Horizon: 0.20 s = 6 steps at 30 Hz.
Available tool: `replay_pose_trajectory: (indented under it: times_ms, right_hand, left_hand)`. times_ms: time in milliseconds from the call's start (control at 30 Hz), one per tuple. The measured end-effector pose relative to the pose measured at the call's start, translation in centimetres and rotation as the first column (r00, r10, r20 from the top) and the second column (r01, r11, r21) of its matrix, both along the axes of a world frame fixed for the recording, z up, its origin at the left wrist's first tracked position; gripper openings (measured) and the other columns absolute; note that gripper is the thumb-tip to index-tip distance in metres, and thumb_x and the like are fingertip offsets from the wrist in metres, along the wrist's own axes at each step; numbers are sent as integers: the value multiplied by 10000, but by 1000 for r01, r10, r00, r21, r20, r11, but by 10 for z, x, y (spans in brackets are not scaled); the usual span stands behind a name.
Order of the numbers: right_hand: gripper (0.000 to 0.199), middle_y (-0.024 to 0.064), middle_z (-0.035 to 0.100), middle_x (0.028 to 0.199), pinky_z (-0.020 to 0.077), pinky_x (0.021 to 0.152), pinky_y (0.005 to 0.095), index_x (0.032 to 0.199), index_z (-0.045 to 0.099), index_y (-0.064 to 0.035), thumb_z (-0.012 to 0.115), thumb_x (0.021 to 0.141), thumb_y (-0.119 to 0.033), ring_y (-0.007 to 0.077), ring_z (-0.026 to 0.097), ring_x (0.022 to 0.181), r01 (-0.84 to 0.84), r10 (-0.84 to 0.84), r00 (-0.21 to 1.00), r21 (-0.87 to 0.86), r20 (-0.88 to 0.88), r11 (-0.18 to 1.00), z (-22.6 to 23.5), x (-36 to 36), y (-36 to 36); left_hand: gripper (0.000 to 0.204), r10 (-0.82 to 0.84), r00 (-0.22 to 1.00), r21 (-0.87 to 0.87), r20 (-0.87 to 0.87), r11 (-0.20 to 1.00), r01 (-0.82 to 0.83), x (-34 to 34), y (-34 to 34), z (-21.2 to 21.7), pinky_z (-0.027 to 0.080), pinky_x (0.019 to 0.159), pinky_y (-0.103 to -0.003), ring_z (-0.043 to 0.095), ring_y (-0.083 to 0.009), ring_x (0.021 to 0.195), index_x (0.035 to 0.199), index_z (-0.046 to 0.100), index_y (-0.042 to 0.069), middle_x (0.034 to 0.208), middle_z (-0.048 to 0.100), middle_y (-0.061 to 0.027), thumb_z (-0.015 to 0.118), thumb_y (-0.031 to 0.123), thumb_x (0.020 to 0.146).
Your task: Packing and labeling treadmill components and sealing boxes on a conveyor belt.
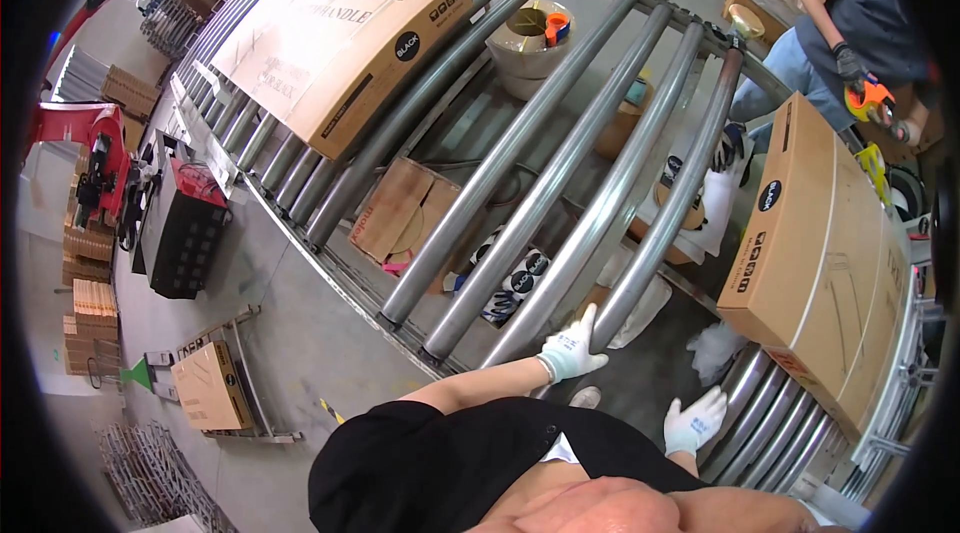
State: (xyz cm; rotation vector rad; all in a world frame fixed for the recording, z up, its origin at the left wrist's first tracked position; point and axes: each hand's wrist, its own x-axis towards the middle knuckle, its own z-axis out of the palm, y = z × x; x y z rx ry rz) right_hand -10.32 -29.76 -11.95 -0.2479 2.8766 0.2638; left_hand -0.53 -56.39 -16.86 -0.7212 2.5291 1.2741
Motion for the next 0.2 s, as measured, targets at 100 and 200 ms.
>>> replay_pose_trajectory:
  times_ms: [100,200]
  right_hand:
    - [876,231,208,1518,274,1120,464,1458,231,37,682,802,-328,359,277,1372,99,-123,986,194,117,976,-20,19,62]
    - [880,197,221,1525,274,1115,488,1475,229,-4,692,796,-320,353,280,1372,1,-43,987,269,153,963,-13,35,86]
  left_hand:
    - [1037,-27,977,44,213,999,18,-13,11,22,441,971,-476,513,-403,1182,1497,87,20,1346,428,-258,729,345,750]
    - [976,82,994,-172,74,983,-68,-20,42,11,463,918,-512,548,-409,1106,1496,103,31,1311,444,-241,701,300,773]
